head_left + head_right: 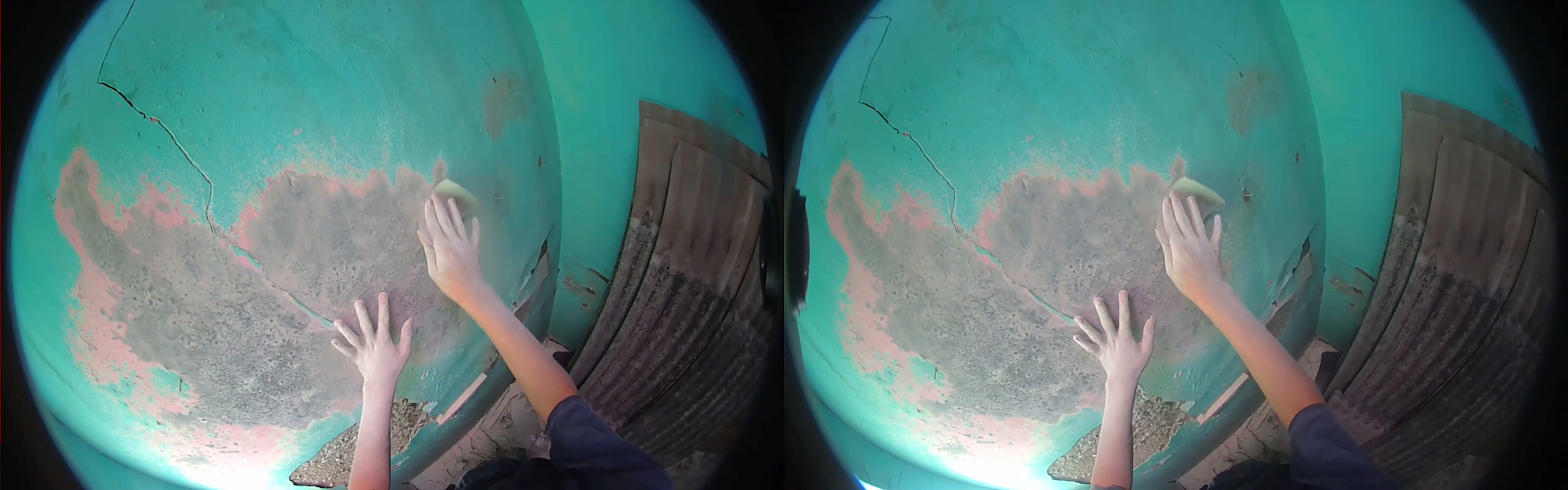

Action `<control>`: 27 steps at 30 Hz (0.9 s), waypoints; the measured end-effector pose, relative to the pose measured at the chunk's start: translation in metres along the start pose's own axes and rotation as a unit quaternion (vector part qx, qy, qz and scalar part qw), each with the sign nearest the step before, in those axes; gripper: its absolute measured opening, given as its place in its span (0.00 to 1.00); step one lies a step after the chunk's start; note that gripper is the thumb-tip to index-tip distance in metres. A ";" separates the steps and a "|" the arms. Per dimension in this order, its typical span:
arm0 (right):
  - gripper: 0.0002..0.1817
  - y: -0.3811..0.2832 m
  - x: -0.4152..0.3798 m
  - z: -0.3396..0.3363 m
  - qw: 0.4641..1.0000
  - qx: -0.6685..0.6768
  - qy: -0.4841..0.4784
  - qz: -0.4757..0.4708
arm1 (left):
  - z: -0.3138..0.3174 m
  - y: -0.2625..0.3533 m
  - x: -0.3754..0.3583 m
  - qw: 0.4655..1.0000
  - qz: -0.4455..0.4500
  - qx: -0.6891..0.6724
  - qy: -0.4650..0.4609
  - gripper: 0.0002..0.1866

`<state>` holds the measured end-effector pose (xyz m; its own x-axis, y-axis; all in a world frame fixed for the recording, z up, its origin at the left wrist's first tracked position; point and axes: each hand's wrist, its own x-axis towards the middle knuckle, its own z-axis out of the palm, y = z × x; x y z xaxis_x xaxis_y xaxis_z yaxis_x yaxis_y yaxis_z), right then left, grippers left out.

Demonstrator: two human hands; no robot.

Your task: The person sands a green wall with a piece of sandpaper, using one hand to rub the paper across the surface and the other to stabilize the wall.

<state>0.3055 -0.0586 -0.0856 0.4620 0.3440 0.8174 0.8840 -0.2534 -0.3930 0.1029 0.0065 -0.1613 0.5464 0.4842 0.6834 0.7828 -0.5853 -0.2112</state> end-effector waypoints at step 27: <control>0.29 0.004 0.017 -0.010 0.999 0.021 -0.037 0.014 | -0.001 0.001 0.000 0.999 -0.010 -0.019 -0.024 0.41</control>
<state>0.3159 -0.0625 -0.0688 0.4899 0.4035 0.7728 0.8718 -0.2273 -0.4340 0.1036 0.0051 -0.1602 0.5449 0.5264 0.6527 0.7823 -0.5992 -0.1699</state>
